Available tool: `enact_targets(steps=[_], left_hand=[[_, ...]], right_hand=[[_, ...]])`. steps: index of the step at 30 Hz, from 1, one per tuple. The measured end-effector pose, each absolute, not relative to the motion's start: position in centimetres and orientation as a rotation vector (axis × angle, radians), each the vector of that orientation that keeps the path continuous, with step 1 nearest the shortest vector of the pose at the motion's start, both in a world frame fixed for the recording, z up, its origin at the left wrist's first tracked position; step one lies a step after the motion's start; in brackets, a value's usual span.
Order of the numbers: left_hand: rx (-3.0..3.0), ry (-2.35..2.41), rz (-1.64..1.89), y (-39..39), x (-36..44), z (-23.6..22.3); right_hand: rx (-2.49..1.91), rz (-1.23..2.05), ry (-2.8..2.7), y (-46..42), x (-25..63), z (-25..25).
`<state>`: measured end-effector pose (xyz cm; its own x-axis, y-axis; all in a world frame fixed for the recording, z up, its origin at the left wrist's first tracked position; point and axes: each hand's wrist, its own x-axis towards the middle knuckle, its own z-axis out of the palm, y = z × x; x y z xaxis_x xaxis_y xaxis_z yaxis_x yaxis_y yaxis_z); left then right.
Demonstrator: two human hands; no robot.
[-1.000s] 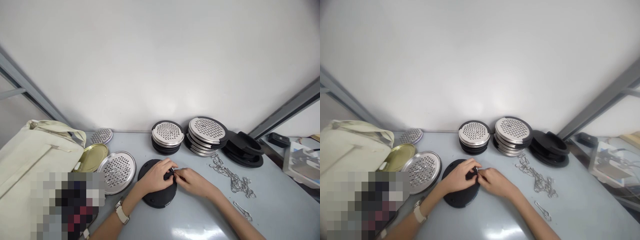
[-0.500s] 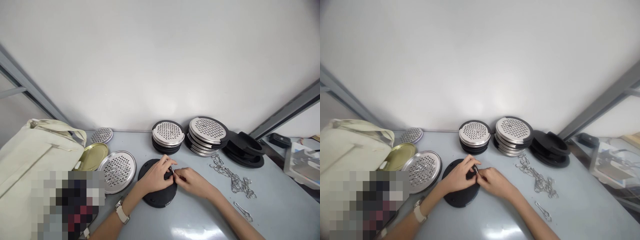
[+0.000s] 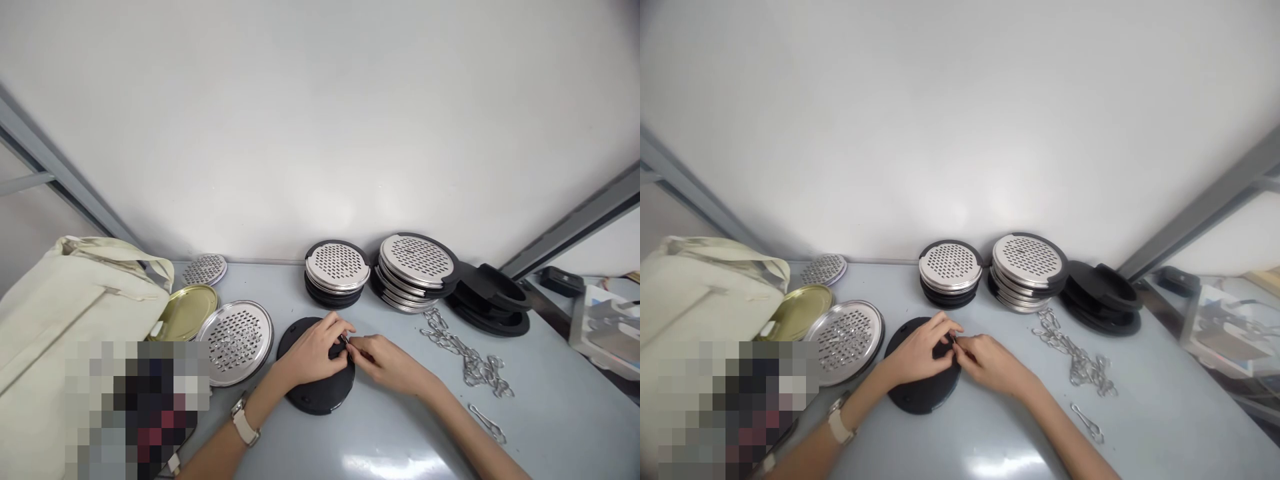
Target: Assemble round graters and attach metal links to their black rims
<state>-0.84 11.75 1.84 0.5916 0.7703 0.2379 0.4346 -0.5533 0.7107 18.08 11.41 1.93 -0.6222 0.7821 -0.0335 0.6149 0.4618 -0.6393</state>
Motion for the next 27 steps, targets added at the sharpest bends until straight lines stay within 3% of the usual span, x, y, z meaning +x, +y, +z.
enact_targets(steps=[27], left_hand=[[2.164,0.99,0.743,12.06,-0.91,1.69]], right_hand=[[-1.189,1.003,-2.409,11.25,18.12,2.2]])
